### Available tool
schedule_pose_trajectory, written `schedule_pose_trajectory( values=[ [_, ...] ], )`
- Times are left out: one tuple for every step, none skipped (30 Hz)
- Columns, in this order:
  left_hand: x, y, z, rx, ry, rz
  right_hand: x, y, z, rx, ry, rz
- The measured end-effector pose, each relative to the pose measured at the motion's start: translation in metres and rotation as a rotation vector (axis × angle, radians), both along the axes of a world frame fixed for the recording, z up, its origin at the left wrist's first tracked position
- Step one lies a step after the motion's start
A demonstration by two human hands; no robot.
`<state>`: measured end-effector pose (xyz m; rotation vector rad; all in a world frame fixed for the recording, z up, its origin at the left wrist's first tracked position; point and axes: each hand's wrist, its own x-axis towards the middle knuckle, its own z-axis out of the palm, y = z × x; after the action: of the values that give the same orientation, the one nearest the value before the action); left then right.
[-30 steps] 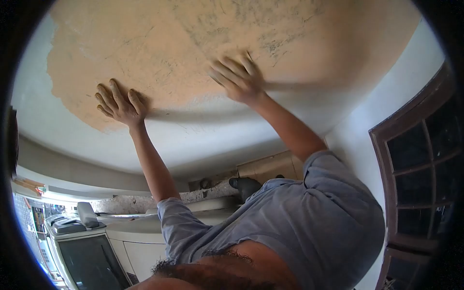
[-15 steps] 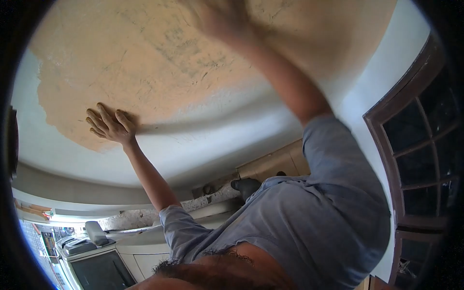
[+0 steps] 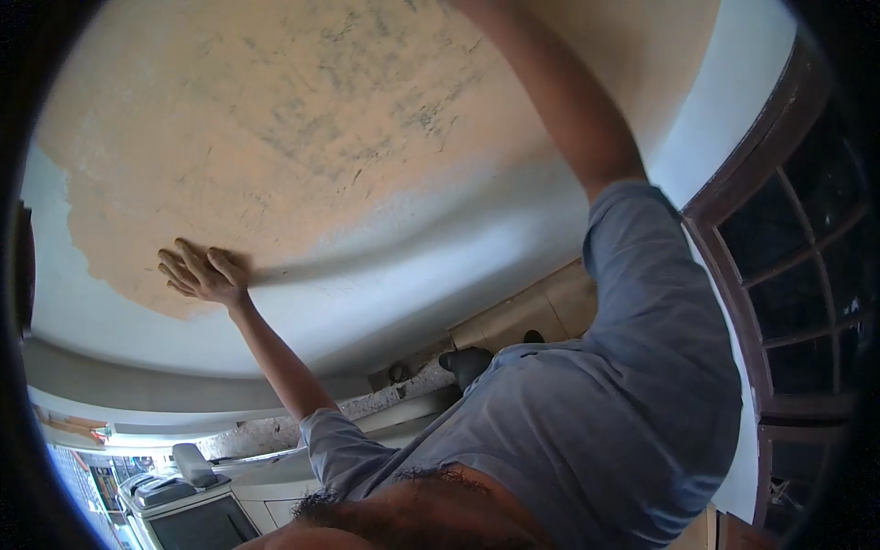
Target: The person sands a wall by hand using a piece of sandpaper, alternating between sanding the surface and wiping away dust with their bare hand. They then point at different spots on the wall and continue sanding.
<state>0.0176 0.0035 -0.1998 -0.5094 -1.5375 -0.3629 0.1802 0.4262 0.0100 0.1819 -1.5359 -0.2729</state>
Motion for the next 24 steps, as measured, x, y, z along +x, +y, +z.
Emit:
schedule_pose_trajectory(
  values=[
    [0.001, 0.000, -0.001, 0.009, 0.002, -0.001, 0.005, -0.001, -0.023, -0.019, -0.030, -0.010],
    [0.001, 0.000, -0.001, 0.013, -0.013, -0.002, 0.004, 0.008, -0.067, -0.078, -0.058, 0.027],
    [0.001, 0.001, -0.001, 0.028, -0.008, 0.004, 0.002, 0.021, -0.123, -0.133, -0.083, 0.070],
    [0.000, 0.001, 0.000, 0.015, -0.008, 0.006, 0.014, 0.019, -0.178, -0.220, -0.167, -0.015],
    [0.001, -0.001, -0.001, -0.002, -0.011, 0.008, 0.010, 0.036, -0.245, -0.223, -0.148, 0.089],
    [0.004, -0.003, -0.003, 0.009, -0.005, 0.018, 0.016, 0.044, -0.287, -0.220, -0.153, 0.115],
    [0.004, -0.003, -0.002, 0.001, 0.003, 0.020, 0.015, 0.051, -0.301, -0.212, -0.148, 0.135],
    [0.001, -0.001, 0.000, -0.013, 0.012, 0.014, 0.013, 0.054, -0.269, -0.204, -0.132, 0.133],
    [0.001, -0.001, 0.001, -0.023, 0.018, 0.003, 0.015, 0.064, -0.234, -0.125, -0.106, 0.130],
    [0.001, -0.002, -0.001, -0.023, 0.008, 0.006, 0.018, 0.073, -0.193, -0.049, -0.087, 0.126],
    [0.001, -0.002, -0.001, -0.015, 0.001, 0.012, 0.011, 0.090, -0.155, -0.131, -0.014, 0.047],
    [0.001, -0.003, -0.001, -0.023, -0.001, 0.023, 0.012, 0.099, -0.150, -0.134, -0.016, 0.039],
    [0.002, -0.003, -0.001, -0.025, -0.008, 0.015, 0.015, 0.108, -0.146, -0.155, -0.001, 0.027],
    [0.002, -0.002, -0.001, -0.024, -0.002, 0.017, 0.018, 0.117, -0.143, -0.174, 0.014, 0.015],
    [0.001, -0.001, 0.000, -0.020, 0.005, 0.021, 0.020, 0.126, -0.139, -0.190, 0.031, 0.004],
    [0.001, -0.001, 0.000, -0.014, 0.010, 0.013, 0.024, 0.134, -0.137, -0.206, 0.045, -0.004],
    [0.001, 0.000, 0.000, -0.013, 0.001, 0.010, 0.027, 0.140, -0.136, -0.224, 0.058, -0.011],
    [0.001, 0.000, 0.000, -0.018, 0.011, 0.016, 0.029, 0.145, -0.136, -0.240, 0.072, -0.014],
    [0.001, 0.000, 0.000, -0.019, 0.025, 0.024, 0.030, 0.149, -0.133, -0.253, 0.090, -0.013],
    [0.000, -0.001, -0.001, -0.015, 0.015, 0.037, 0.028, 0.152, -0.128, -0.263, 0.112, -0.008],
    [0.000, 0.000, 0.000, -0.005, 0.018, 0.047, 0.039, 0.134, -0.161, -0.238, 0.085, 0.100],
    [0.000, -0.001, 0.000, -0.014, 0.019, 0.043, 0.039, 0.146, -0.230, -0.361, 0.031, 0.071],
    [0.002, -0.002, 0.000, -0.023, 0.022, 0.042, 0.044, 0.153, -0.274, -0.380, 0.008, 0.075],
    [0.001, -0.002, 0.000, -0.014, 0.031, 0.050, 0.044, 0.159, -0.291, -0.395, -0.005, 0.076]
  ],
)
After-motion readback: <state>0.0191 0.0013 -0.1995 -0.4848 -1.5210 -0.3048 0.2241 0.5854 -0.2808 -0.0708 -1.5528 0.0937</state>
